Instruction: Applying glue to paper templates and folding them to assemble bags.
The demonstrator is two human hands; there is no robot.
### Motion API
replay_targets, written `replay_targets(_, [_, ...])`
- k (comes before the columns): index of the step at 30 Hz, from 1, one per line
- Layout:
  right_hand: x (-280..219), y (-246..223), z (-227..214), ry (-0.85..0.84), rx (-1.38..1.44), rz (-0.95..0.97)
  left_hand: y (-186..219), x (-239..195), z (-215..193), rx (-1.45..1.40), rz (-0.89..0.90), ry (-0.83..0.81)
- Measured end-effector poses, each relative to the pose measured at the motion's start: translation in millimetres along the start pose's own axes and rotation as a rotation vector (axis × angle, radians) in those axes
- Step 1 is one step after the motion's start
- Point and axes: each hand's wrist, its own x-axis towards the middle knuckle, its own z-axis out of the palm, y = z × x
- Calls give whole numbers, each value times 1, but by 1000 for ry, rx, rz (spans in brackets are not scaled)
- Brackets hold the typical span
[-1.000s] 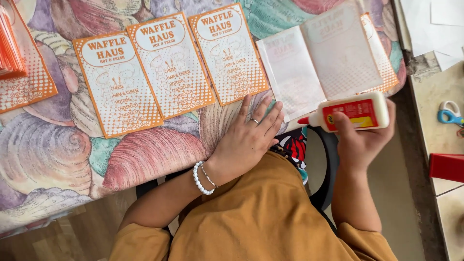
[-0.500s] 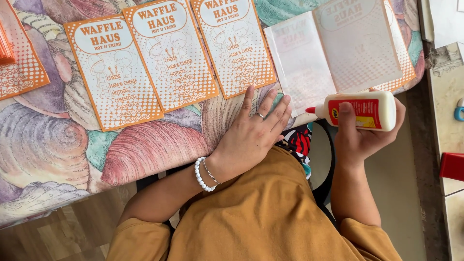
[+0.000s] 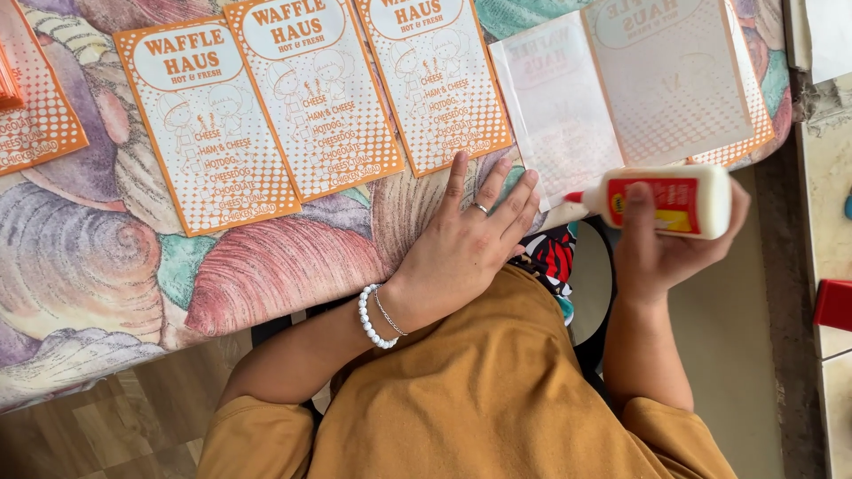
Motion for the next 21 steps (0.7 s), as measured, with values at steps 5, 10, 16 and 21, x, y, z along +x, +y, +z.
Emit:
replay_targets(5, [-4, 9, -6, 2, -44, -19, 0, 0, 0, -2, -3, -16])
replay_targets(10, [15, 29, -16, 95, -1, -32, 0, 1, 2, -1, -10, -10])
replay_targets(16, [-5, 10, -5, 86, -67, -8, 0, 1, 2, -57, -22, -6])
replay_targets(21, [10, 34, -16, 132, -72, -84, 0, 1, 1, -7, -6, -12])
